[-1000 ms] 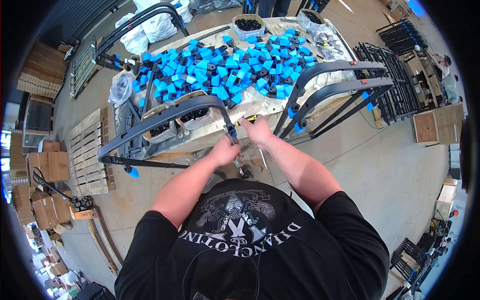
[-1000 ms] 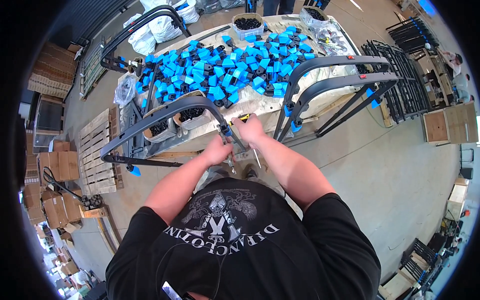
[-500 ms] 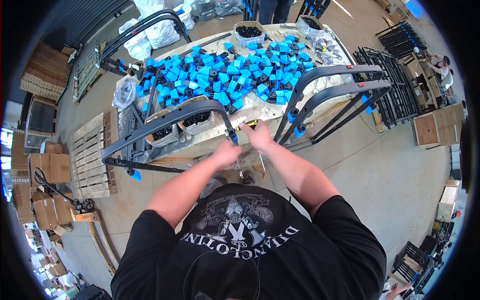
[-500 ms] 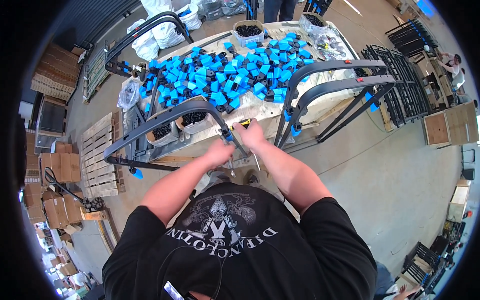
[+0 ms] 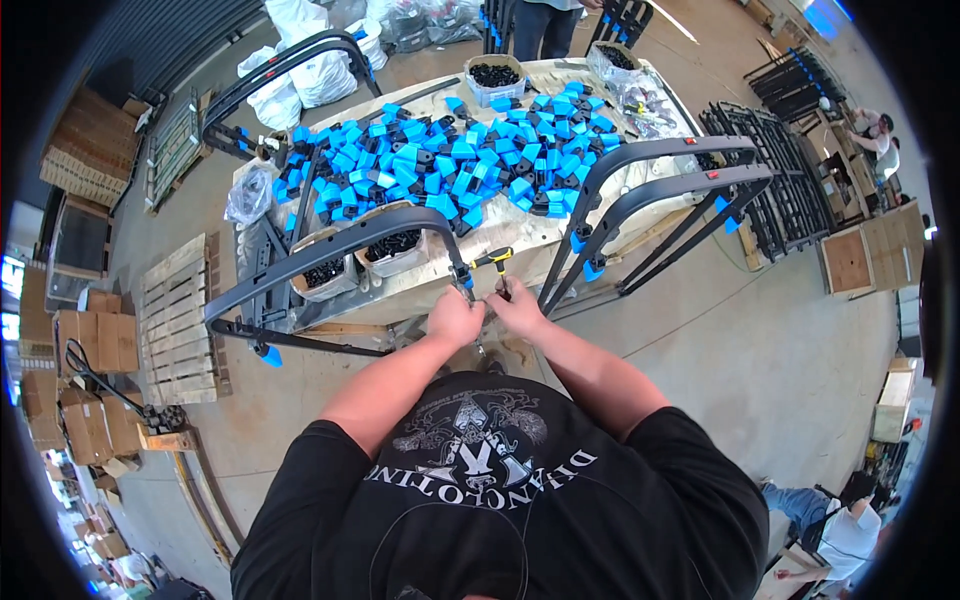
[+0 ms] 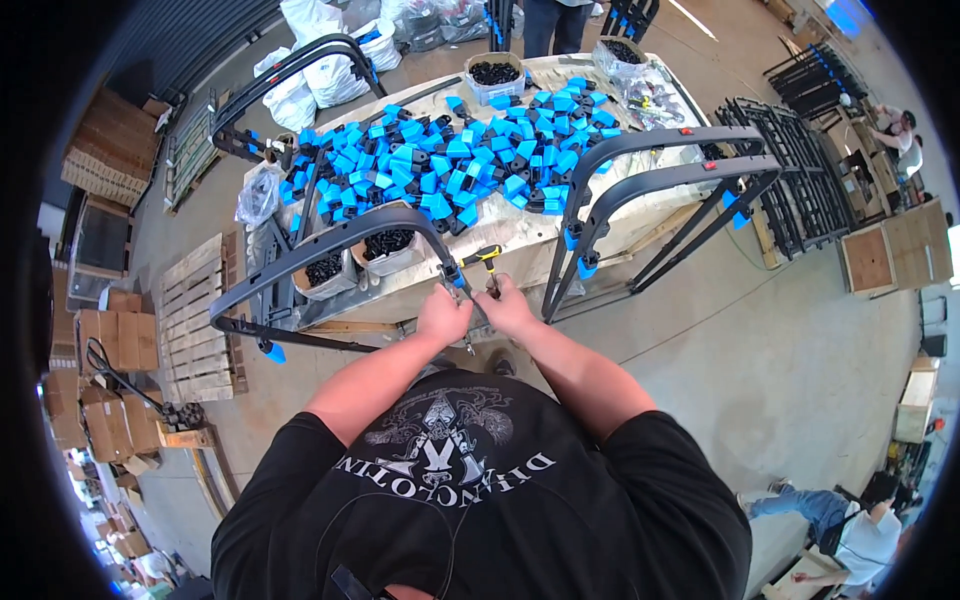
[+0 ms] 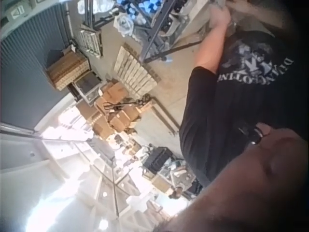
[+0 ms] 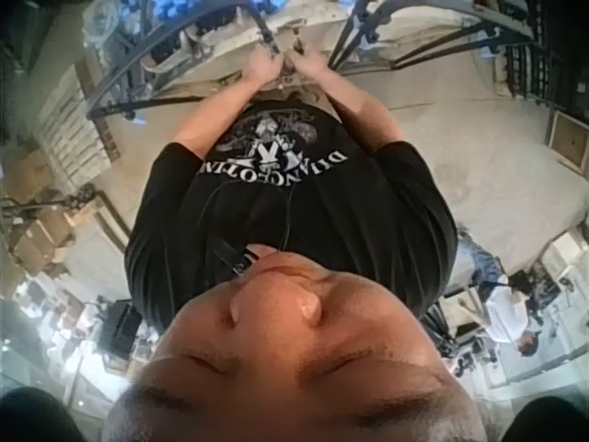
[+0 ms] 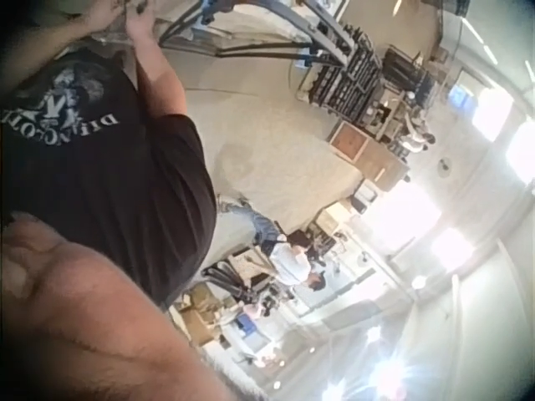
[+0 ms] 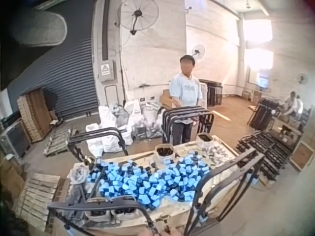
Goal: Assembling metal frame components by attaching blue plastic caps and securing parts using hand tools.
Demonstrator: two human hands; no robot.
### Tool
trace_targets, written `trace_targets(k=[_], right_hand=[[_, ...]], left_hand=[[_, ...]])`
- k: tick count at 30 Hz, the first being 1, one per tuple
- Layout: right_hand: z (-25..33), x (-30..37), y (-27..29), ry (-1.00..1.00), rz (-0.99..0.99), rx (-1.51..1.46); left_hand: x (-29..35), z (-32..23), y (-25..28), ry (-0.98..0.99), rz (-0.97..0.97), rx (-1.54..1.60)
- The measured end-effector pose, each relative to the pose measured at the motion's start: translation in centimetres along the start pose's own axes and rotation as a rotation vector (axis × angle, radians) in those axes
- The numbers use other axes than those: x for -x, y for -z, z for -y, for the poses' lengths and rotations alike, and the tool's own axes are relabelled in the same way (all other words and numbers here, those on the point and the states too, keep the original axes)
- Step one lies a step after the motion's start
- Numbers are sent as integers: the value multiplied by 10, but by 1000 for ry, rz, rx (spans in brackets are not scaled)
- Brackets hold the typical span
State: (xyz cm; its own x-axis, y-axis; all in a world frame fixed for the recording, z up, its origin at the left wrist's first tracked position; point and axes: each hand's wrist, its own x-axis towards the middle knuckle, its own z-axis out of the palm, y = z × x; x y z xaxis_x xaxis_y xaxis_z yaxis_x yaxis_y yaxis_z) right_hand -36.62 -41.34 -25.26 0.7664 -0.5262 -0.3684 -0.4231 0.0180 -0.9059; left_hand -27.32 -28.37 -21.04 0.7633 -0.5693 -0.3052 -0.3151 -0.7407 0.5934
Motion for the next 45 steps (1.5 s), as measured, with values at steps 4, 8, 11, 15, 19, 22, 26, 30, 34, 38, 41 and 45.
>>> trace_targets(k=[4,8,11,15,19,22,26,30,34,38,41,45], right_hand=[[74,53,14,-240,-1,-197],[101,42,29,-369,144,-52],[83,31,29,-362,102,-115],[56,8,15,-15,-155,43],[71,-6,5,99,-171,267],[59,-21,-1,93,-182,354],[66,-19,-5,33,-364,360],[38,-25,12,-101,-556,163],[40,32,-1,-270,-26,377],[82,33,-111,-232,529,282],[143,-9,-194,-245,562,-101],[196,-43,-255,-275,345,-169]], left_hand=[[9,-3,2,12,34,-57],[0,-4,6,-2,58,29],[5,16,14,24,129,231],[13,75,46,198,-35,651],[21,115,110,348,-89,789],[10,136,148,412,-140,817],[-12,175,180,303,-226,845],[-31,227,180,263,-350,866],[-9,261,170,160,-393,325],[56,313,156,168,-240,539],[98,325,183,276,32,598],[123,367,206,220,68,385]])
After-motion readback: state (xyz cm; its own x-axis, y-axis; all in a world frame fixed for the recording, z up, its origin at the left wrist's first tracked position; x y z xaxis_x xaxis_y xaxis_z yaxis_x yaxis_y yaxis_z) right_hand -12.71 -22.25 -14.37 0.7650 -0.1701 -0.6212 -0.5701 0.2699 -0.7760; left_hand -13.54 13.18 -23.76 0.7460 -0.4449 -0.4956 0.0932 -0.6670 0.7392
